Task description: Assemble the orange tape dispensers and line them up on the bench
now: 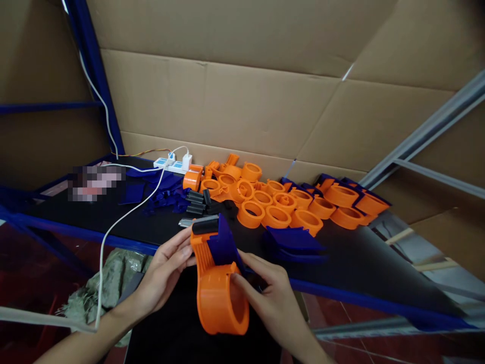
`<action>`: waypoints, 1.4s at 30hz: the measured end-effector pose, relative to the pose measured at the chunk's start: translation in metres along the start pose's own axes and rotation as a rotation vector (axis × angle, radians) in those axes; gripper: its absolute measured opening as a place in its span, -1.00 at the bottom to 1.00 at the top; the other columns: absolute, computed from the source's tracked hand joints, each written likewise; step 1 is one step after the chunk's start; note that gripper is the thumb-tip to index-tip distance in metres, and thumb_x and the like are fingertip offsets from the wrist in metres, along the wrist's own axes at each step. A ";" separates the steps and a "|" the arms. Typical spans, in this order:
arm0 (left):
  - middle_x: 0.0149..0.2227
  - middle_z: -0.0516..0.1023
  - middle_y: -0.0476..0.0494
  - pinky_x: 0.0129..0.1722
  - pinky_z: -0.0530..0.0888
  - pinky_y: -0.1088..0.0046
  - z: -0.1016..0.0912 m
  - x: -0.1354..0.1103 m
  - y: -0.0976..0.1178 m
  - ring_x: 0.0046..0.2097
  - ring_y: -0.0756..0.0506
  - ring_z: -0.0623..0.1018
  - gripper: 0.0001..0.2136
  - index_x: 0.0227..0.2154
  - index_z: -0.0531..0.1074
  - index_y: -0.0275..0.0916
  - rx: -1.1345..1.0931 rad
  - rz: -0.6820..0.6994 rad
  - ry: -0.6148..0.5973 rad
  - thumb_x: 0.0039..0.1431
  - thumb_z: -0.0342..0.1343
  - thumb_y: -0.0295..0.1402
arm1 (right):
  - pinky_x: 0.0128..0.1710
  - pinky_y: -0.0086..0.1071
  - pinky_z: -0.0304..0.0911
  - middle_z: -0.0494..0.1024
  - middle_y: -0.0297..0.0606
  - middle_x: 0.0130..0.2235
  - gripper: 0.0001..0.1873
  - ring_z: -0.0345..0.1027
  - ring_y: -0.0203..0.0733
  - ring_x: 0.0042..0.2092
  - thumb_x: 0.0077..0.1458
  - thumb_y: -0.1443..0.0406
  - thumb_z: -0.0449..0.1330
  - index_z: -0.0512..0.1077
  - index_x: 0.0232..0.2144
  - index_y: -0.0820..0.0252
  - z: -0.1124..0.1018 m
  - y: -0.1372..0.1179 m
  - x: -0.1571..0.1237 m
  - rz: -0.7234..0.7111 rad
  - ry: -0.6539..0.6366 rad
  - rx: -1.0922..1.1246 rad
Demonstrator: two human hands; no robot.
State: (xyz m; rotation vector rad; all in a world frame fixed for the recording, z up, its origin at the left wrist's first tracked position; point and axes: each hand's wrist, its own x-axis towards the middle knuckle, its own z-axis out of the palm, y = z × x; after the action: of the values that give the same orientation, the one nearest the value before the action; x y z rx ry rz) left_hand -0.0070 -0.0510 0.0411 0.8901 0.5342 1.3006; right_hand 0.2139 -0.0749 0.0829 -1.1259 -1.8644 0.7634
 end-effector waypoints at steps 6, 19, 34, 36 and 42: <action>0.20 0.50 -0.31 0.20 0.39 0.08 0.006 -0.005 -0.005 0.21 -0.36 0.47 -0.61 0.09 0.52 -0.21 -0.101 -0.006 -0.192 0.30 0.10 -0.17 | -0.20 -0.40 0.39 0.62 -0.28 -0.27 -0.69 0.47 -0.15 -0.20 0.23 0.17 0.21 0.58 -0.07 0.19 0.013 -0.007 0.003 0.213 -0.291 0.382; 0.07 0.59 -0.41 0.06 0.50 0.09 0.003 -0.012 -0.007 0.03 -0.35 0.59 -0.59 0.06 0.52 -0.32 -0.143 -0.124 -0.179 0.28 0.08 -0.17 | -0.55 -0.53 -0.04 0.28 -0.46 -0.59 -0.75 0.00 -0.41 -0.54 0.26 0.25 0.14 0.49 -0.40 0.26 0.027 -0.005 0.003 0.196 -0.359 0.040; 0.36 0.28 -0.28 0.29 0.25 0.03 0.010 -0.012 -0.019 0.35 -0.35 0.28 -0.47 0.24 0.35 -0.07 -0.118 0.029 -0.159 0.21 0.22 -0.14 | 0.26 -0.07 0.18 0.17 -0.02 0.36 -0.09 0.11 0.08 0.35 0.14 -0.07 0.25 0.03 0.40 0.03 0.003 0.004 -0.019 0.057 -0.289 0.165; 0.38 0.24 -0.27 0.28 0.26 0.05 0.009 -0.012 -0.023 0.35 -0.36 0.26 -0.41 0.25 0.32 -0.03 -0.065 0.035 -0.227 0.16 0.28 -0.15 | 0.23 -0.09 0.23 0.25 -0.05 0.31 -0.08 0.21 0.08 0.30 0.08 0.05 0.34 0.07 0.38 0.01 -0.007 -0.005 -0.020 0.014 -0.291 0.008; 0.37 0.22 -0.31 0.24 0.29 0.01 0.009 -0.004 -0.022 0.34 -0.37 0.28 -0.33 0.29 0.21 0.02 0.046 0.071 -0.305 0.14 0.31 -0.20 | 0.10 -0.19 0.38 0.43 -0.11 0.18 -0.34 0.37 0.10 0.18 0.14 0.11 0.27 0.28 0.28 -0.06 -0.082 -0.001 -0.037 -0.103 0.048 -0.401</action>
State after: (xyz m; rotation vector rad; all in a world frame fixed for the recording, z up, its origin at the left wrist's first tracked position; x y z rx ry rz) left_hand 0.0124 -0.0575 0.0278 1.1304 0.2963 1.1915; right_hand 0.2949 -0.1021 0.1117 -1.2658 -2.0717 0.3059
